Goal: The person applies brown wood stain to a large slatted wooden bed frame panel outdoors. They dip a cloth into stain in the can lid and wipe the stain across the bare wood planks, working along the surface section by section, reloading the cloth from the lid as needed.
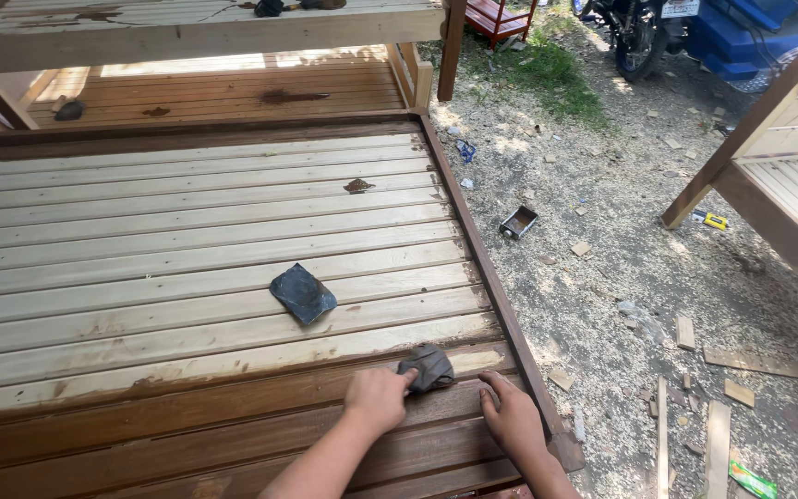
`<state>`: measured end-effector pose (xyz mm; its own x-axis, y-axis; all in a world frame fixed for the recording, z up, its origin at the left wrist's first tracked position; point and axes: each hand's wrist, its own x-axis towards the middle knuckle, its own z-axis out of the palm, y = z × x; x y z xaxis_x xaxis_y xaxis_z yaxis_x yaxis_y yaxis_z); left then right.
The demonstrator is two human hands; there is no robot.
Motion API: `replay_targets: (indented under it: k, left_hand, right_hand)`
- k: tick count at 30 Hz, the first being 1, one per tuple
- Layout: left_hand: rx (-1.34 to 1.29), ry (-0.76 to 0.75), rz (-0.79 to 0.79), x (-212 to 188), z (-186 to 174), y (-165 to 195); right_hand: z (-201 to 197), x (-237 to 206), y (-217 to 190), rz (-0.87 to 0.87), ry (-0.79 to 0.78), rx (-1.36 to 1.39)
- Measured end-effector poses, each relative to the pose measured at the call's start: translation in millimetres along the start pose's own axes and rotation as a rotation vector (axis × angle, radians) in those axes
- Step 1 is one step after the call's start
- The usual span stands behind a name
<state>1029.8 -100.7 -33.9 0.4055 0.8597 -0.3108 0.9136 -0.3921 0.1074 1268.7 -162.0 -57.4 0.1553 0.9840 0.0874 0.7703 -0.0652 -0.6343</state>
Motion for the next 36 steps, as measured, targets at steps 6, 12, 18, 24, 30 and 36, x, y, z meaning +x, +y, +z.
replay_targets:
  k: [6, 12, 18, 24, 30, 36]
  left_hand:
    - [0.023, 0.1, 0.121, 71.3, 10.3, 95.7]
    - [0.071, 0.001, 0.159, 75.7, -1.6, 84.7]
    - [0.118, -0.056, 0.151, 33.0, -9.3, 31.8]
    - [0.135, -0.013, 0.159, 63.5, 4.3, 89.1]
    - [0.129, -0.004, 0.124, 75.7, 13.7, 105.5]
    - [0.206, -0.091, 0.156, 31.1, 10.5, 39.2]
  right_hand:
    - [-24.3, -3.9, 18.9, 0.135, 0.063, -0.024]
    - [-42.4, -8.1, 32.2, 0.188, 0.06, -0.05]
    - [-43.5, -15.9, 42.6, 0.228, 0.046, -0.131]
    - [-19.5, -12.7, 51.4, 0.072, 0.087, -0.256]
    - [-7.4, -12.3, 34.7, 0.221, -0.057, -0.362]
    - [-12.9, -19.0, 31.1, 0.276, -0.178, -0.499]
